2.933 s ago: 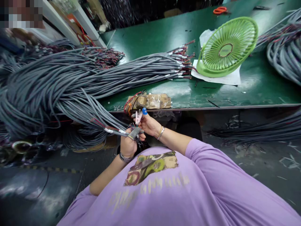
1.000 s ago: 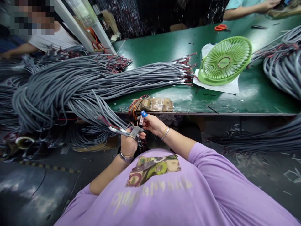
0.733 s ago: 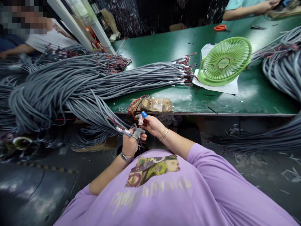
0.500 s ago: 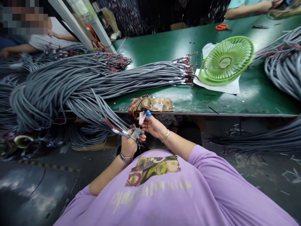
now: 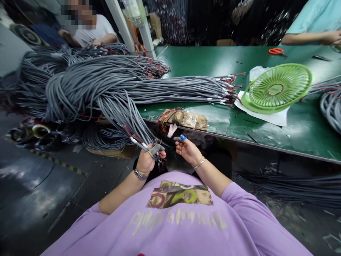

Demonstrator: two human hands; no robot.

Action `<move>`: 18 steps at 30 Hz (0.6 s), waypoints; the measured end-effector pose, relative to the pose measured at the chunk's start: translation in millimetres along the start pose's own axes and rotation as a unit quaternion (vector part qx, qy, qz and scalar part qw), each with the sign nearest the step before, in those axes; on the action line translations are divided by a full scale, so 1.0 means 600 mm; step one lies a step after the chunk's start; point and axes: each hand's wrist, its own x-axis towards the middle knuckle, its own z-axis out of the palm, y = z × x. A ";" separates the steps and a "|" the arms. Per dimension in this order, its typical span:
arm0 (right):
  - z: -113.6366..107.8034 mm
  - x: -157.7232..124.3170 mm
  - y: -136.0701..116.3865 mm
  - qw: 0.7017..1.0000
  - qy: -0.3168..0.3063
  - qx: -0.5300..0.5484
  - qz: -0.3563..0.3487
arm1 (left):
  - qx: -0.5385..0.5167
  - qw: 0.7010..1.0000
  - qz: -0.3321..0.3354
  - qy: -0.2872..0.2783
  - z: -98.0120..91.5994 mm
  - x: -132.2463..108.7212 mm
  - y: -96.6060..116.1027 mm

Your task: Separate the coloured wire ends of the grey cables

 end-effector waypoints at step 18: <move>-0.017 -0.037 0.032 0.998 0.010 -0.048 -0.028 | -0.008 0.999 -0.013 -0.042 -0.025 -0.010 -0.003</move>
